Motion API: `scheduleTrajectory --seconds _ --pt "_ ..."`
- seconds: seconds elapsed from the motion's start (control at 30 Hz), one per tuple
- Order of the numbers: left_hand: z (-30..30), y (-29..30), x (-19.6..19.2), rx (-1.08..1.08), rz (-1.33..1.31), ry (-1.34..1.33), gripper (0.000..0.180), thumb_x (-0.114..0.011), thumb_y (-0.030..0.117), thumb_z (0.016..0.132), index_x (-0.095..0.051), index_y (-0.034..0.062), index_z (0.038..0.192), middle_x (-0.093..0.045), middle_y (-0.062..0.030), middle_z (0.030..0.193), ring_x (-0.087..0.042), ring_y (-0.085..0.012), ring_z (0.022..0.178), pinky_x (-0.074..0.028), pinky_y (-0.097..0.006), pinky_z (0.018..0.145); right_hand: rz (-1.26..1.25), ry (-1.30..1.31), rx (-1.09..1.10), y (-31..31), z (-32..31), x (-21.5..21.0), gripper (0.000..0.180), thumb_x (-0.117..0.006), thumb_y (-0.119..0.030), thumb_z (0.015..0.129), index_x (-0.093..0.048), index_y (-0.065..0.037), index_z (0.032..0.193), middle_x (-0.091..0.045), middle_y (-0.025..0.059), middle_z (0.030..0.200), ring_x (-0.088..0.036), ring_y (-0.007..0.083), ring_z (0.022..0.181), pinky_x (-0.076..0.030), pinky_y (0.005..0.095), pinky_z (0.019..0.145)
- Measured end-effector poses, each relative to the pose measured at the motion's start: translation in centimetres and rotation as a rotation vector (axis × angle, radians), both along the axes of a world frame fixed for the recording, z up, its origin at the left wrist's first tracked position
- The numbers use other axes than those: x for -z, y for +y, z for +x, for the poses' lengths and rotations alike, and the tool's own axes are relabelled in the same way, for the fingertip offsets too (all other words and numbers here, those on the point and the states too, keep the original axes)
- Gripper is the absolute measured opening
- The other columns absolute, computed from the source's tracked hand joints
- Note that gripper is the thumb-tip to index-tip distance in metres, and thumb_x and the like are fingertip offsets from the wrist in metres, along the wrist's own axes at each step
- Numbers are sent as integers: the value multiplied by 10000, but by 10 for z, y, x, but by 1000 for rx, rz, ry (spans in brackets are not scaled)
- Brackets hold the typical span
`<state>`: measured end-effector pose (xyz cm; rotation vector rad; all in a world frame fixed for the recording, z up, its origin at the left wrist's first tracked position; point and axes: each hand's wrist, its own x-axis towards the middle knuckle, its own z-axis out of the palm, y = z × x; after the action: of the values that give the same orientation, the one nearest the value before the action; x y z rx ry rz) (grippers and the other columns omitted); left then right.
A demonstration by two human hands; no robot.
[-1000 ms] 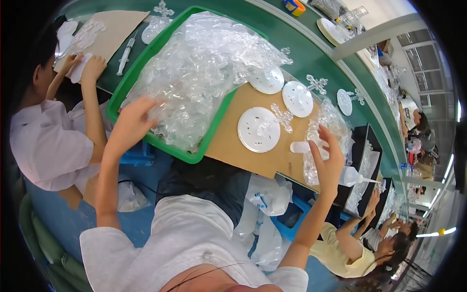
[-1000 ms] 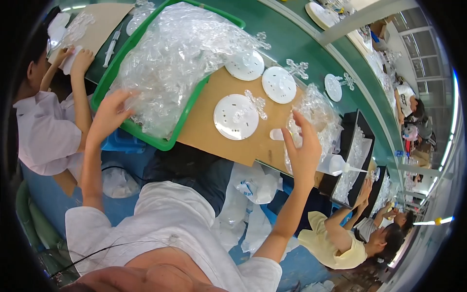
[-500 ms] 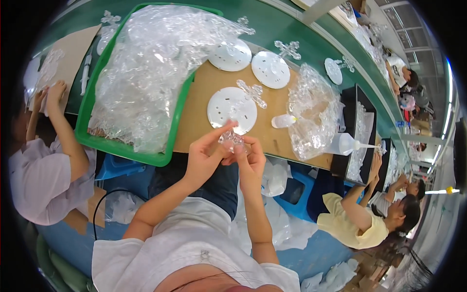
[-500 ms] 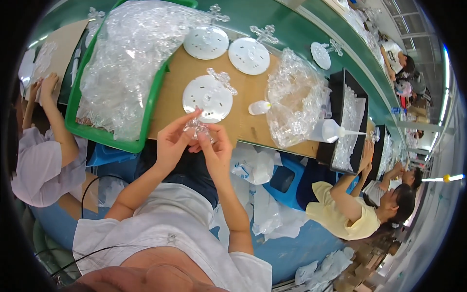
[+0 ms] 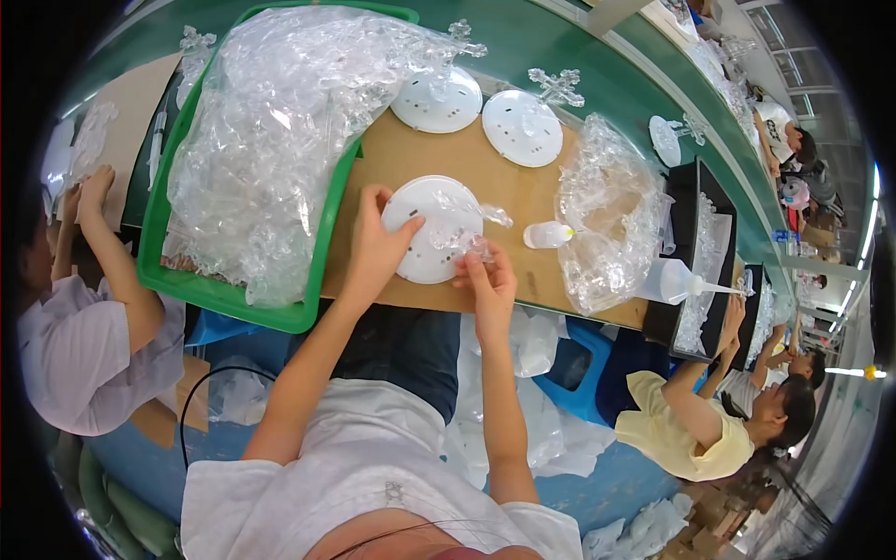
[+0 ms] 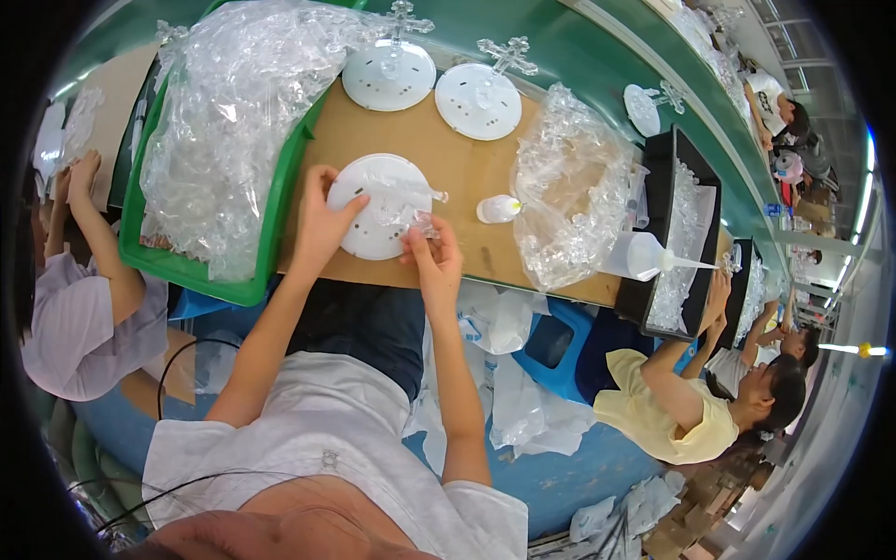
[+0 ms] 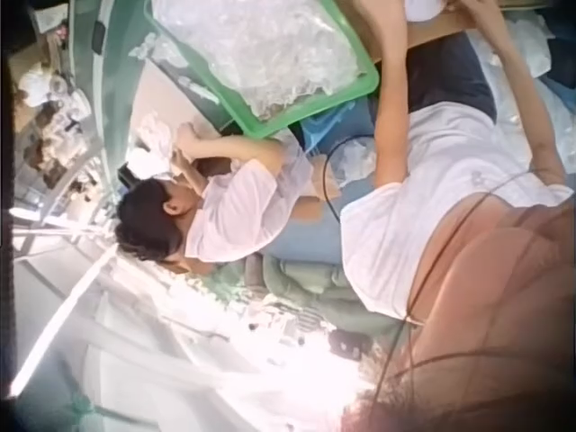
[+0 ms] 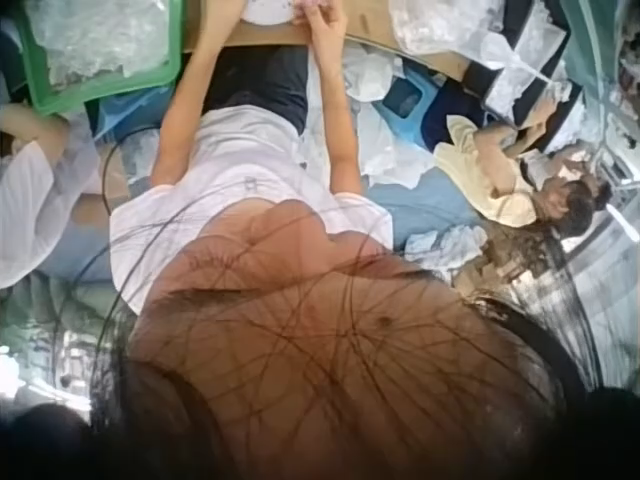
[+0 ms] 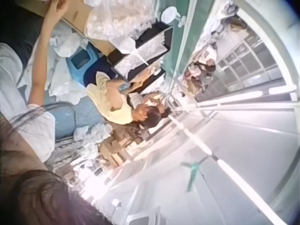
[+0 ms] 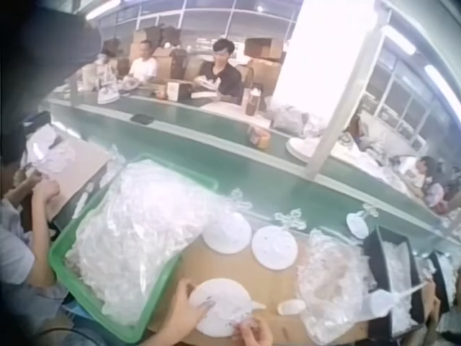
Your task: Applying glue and assembling plastic snowflake-shaped decorative components onto white circular bases at a factory workstation.
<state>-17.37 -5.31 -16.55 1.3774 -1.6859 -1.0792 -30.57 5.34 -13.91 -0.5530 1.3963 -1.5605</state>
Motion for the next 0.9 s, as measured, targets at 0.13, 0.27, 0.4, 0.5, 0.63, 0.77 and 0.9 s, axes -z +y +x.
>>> scheduleTrajectory --seconds 0.13,0.27,0.4,0.5,0.63,0.77,0.9 --pt "16 28 -56 1 568 646 420 -700 24 789 -500 -3 1157 -602 -85 1091 -585 -155 953 -466 -292 849 -18 42 27 8 -14 -5 271 -613 -114 892 -568 15 1125 -616 49 808 -558 92 651 -448 231 563" --pt "21 53 -66 -69 644 990 395 -650 -17 830 -544 -45 1210 -629 -97 1112 -604 -147 995 -485 -294 881 80 -15 8 18 15 -55 226 -622 -70 863 -589 43 1056 -614 46 785 -528 85 587 -420 231 529" --pt "12 73 -76 -67 643 1117 412 -609 -25 855 -515 -52 1255 -613 -99 1144 -581 -140 1039 -453 -294 925 79 67 72 14 33 -75 228 -636 -74 855 -591 66 1029 -633 64 820 -534 95 589 -424 240 522" --pt "13 80 -78 117 622 1136 435 -485 -69 879 -465 -54 1314 -544 -105 1250 -524 -151 1137 -400 -295 982 69 56 47 16 29 -76 256 -680 -89 837 -605 65 1027 -646 78 818 -571 103 603 -458 229 532" --pt "16 78 -81 175 539 1112 460 -463 -84 875 -450 -51 1334 -495 -116 1316 -478 -160 1199 -370 -302 1014 106 156 50 16 32 -79 277 -706 -107 829 -612 61 1029 -655 85 818 -601 107 620 -489 219 543" --pt "19 72 -79 257 420 1059 483 -425 -100 875 -433 -42 1355 -435 -128 1381 -411 -171 1268 -325 -309 1050 134 213 97 12 37 -82 240 -674 -89 845 -613 61 1023 -651 73 758 -562 97 549 -439 209 497" --pt "20 71 -84 280 401 1029 480 -410 -97 883 -432 -37 1358 -425 -136 1393 -407 -182 1276 -315 -307 1053 112 185 144 9 40 -85 242 -677 -82 842 -615 61 1027 -653 75 751 -565 98 548 -441 210 498"
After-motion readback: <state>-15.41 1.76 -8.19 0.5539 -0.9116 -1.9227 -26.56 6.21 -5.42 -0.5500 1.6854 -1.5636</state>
